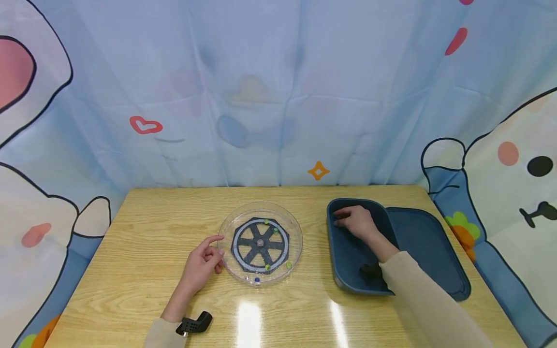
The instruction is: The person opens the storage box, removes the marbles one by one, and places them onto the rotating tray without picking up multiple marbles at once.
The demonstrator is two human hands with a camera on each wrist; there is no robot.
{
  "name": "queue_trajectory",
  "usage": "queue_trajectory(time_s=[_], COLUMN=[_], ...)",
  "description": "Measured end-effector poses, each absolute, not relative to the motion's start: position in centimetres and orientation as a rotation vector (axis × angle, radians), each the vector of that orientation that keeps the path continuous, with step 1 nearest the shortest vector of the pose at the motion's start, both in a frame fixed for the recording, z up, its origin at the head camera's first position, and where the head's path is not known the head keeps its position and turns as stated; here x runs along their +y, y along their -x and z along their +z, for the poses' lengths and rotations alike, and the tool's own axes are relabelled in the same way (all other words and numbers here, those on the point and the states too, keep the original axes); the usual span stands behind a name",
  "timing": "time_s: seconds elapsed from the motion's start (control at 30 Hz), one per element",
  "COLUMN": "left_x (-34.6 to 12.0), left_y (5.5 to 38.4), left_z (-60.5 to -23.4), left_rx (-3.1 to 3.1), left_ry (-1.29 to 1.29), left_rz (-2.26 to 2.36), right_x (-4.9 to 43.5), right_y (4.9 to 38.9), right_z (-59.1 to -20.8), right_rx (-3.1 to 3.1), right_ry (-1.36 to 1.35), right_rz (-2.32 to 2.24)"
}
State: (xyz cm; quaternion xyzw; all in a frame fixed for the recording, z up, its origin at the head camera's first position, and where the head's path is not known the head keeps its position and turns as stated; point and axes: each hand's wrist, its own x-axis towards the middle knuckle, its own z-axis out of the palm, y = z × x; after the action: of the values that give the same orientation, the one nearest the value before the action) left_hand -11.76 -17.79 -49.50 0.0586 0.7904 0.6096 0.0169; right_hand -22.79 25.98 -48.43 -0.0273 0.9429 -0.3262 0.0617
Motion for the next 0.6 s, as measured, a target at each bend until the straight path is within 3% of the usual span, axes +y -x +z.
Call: queue_trajectory(time_s=[0.6], left_x=[-17.73], left_y=[11.69], left_z=[-49.28], left_rx=[2.450], left_ry=[-0.169], left_rz=[1.897], right_x=[25.82], right_y=[22.90], right_z=[-48.10], right_rx=[2.808], right_ry=[0.033], right_rz=[-1.025])
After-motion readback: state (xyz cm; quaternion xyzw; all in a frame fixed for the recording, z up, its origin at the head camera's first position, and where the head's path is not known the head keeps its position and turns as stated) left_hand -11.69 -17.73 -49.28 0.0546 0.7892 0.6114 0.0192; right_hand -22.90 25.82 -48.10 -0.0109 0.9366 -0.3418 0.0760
